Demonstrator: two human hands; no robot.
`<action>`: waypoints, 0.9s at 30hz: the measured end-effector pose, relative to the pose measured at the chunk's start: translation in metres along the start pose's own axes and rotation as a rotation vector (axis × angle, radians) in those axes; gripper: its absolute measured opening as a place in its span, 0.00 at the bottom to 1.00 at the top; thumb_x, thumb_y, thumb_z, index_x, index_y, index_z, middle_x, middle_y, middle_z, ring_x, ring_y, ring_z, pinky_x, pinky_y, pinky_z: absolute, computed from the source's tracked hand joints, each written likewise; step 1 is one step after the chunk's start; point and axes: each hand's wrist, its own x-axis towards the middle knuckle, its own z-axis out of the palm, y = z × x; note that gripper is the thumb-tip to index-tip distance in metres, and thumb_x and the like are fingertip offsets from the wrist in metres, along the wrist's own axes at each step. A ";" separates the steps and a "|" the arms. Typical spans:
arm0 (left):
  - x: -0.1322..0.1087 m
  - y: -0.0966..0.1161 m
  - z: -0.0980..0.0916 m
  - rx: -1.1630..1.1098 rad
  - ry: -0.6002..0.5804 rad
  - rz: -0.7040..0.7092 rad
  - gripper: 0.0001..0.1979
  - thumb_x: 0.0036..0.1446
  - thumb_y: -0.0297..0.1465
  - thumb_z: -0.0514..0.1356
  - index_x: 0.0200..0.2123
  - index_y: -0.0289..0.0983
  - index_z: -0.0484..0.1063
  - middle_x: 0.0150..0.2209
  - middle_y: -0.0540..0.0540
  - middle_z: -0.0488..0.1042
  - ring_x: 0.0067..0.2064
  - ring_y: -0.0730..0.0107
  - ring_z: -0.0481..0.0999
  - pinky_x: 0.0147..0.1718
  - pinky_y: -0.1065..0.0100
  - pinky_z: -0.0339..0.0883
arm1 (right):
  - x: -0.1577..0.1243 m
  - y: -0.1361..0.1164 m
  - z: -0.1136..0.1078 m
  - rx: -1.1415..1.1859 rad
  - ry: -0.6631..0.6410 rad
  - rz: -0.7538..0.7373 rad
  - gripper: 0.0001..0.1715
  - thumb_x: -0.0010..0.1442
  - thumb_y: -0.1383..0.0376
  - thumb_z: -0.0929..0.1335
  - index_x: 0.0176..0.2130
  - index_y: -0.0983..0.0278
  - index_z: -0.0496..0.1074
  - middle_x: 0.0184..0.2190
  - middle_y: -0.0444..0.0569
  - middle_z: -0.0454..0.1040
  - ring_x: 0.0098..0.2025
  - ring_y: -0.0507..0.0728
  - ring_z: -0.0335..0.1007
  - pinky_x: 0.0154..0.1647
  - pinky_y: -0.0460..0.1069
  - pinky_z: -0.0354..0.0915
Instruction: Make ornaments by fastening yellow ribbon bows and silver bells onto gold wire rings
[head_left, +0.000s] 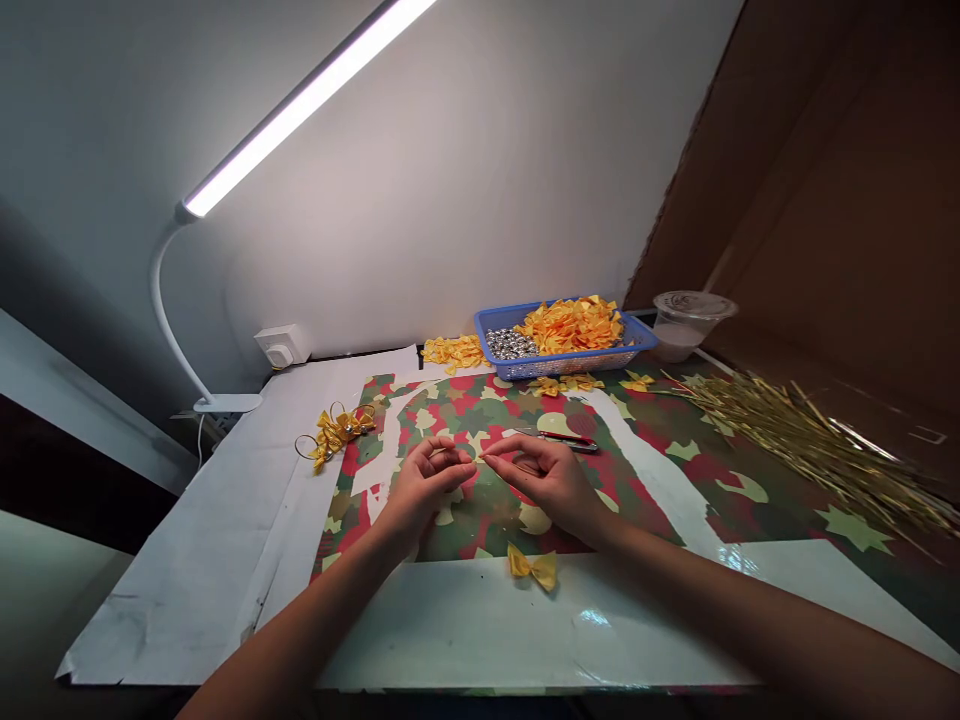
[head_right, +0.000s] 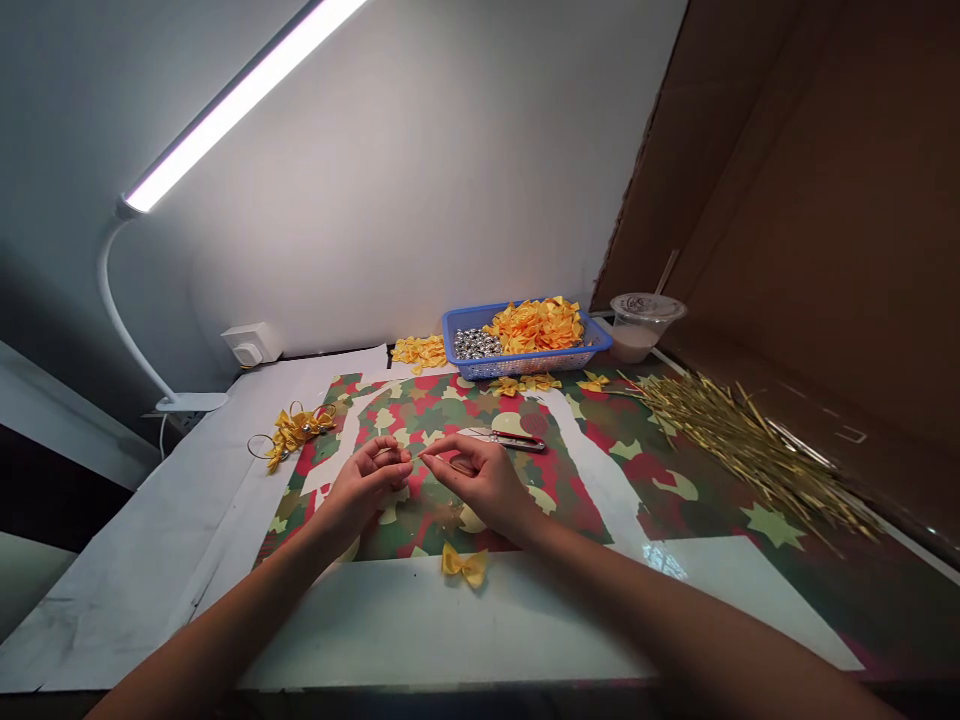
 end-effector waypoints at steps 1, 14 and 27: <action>0.000 0.001 0.001 0.002 -0.004 0.000 0.23 0.35 0.31 0.74 0.32 0.36 0.65 0.28 0.53 0.74 0.24 0.80 0.70 0.25 0.76 0.63 | 0.000 0.000 0.000 -0.001 0.001 -0.001 0.22 0.53 0.50 0.68 0.33 0.67 0.75 0.14 0.34 0.44 0.17 0.46 0.37 0.18 0.45 0.39; 0.001 0.000 0.001 0.001 0.001 0.007 0.22 0.36 0.32 0.72 0.31 0.37 0.64 0.26 0.55 0.71 0.23 0.81 0.67 0.22 0.78 0.61 | 0.000 -0.002 0.000 -0.006 0.008 -0.004 0.23 0.53 0.49 0.68 0.32 0.67 0.75 0.14 0.34 0.44 0.17 0.46 0.37 0.18 0.45 0.38; 0.002 -0.001 -0.001 0.032 0.024 0.016 0.20 0.35 0.31 0.71 0.30 0.37 0.64 0.26 0.55 0.72 0.23 0.81 0.66 0.25 0.76 0.59 | -0.001 -0.004 0.000 -0.005 0.033 0.012 0.25 0.53 0.47 0.68 0.33 0.68 0.75 0.15 0.36 0.46 0.18 0.46 0.40 0.18 0.45 0.39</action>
